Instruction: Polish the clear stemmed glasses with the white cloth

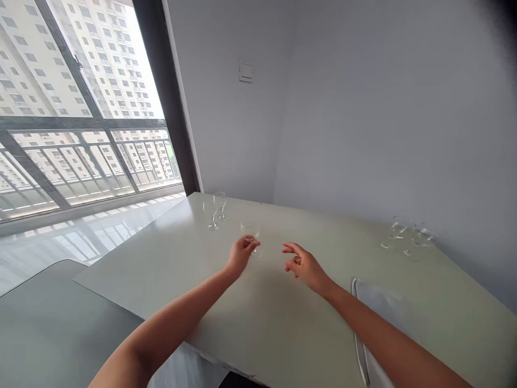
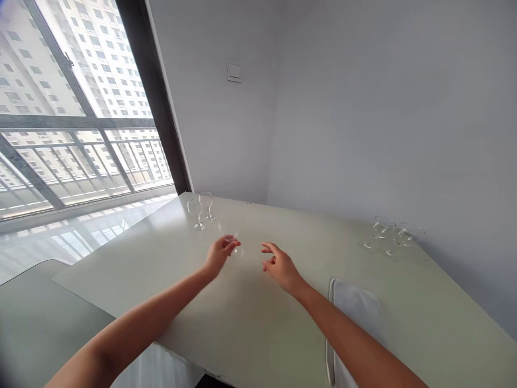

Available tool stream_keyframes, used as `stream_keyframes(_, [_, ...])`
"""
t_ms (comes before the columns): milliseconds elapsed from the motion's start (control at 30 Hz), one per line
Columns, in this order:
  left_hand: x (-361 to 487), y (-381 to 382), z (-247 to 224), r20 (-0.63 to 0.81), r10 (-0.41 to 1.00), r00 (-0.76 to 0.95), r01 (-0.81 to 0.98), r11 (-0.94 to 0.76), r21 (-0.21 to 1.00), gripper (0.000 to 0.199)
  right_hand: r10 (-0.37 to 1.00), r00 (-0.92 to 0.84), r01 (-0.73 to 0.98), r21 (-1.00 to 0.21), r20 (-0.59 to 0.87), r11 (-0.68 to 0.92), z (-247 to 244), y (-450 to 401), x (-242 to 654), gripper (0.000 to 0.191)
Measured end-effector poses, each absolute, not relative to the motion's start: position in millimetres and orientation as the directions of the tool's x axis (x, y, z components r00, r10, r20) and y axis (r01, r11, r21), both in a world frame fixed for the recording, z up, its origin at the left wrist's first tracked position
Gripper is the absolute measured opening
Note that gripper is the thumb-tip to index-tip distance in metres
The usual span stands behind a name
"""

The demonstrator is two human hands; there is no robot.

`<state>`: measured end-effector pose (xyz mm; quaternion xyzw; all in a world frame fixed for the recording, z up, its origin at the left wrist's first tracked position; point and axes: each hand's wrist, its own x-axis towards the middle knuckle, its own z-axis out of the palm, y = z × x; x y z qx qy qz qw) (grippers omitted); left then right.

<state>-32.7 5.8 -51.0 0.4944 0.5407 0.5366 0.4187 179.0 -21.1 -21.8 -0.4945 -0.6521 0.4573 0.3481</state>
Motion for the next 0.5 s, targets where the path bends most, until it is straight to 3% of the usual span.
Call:
stream_keyframes(200, [-134,32,-59,0.083,0.894,-0.44,0.118,-0.035,0.992,0.038,0.992,-0.09,0.396,-0.917,-0.093,-0.049,-33,-11,242,0.024])
stream_keyframes(500, [-177,53,-71,0.085,0.804,-0.588,0.151,0.006,0.988,0.045,0.995,0.075,0.26,-0.962,-0.069,-0.087,-59,-4,301,0.019])
